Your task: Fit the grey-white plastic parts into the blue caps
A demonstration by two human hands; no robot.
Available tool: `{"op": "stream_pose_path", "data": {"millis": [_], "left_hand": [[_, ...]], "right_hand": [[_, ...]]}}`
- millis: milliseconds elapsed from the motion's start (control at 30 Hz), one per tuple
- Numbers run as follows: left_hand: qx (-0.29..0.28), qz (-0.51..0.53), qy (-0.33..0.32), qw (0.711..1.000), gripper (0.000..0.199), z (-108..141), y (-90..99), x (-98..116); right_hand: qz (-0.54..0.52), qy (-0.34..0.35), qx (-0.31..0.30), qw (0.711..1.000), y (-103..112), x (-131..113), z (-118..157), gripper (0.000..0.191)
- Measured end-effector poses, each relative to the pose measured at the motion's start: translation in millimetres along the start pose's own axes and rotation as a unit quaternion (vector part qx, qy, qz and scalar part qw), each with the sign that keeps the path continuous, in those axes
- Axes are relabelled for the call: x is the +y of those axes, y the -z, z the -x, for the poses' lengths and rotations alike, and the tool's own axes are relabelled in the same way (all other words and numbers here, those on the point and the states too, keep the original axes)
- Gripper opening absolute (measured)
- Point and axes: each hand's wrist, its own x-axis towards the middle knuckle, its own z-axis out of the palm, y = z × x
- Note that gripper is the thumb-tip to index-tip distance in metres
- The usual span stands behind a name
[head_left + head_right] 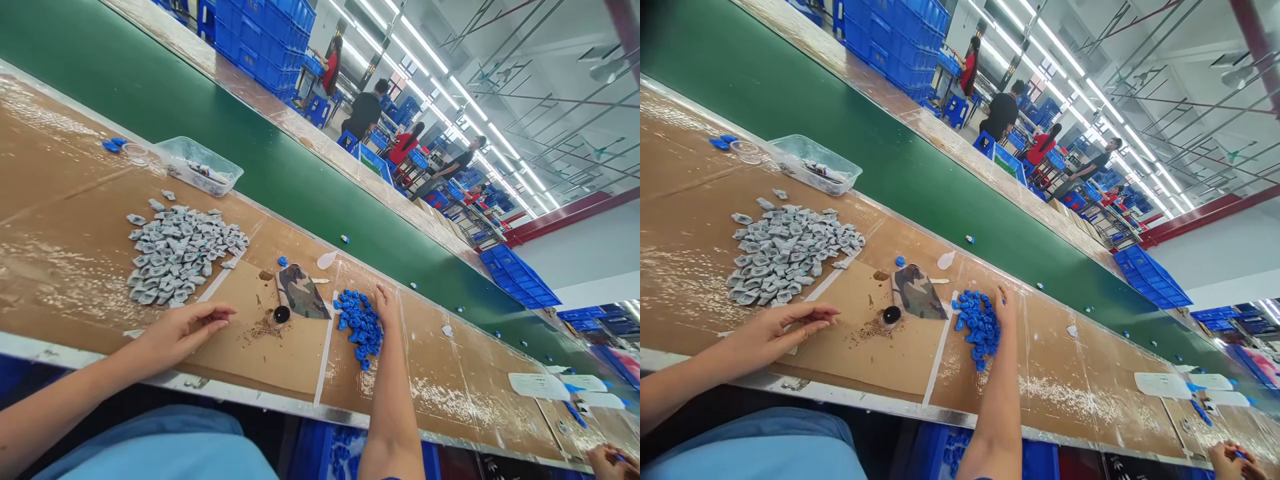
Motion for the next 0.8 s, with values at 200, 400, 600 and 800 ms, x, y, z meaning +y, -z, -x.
{"op": "stream_pose_path", "data": {"millis": [200,400,600,800], "left_hand": [[0.008,0.016,0.042,0.999,0.042,-0.8,-9.5,-16.5],[0.028,-0.003,0.049,0.998,0.045,1.5,-12.1,-14.5],[0.034,-0.077,0.019,0.996,0.05,0.0,-12.1,-4.9],[0.016,-0.068,-0.015,0.997,0.04,1.0,-9.2,-5.4]], "right_hand": [[-0.026,0.004,-0.008,1.0,16.4,34.4,40.4,0.044],[-0.038,-0.034,0.034,0.998,-22.6,24.7,72.4,0.061],[-0.05,-0.073,0.089,0.992,-41.1,10.7,76.2,0.059],[-0.064,-0.132,0.171,0.974,-6.6,10.8,132.9,0.057]]}}
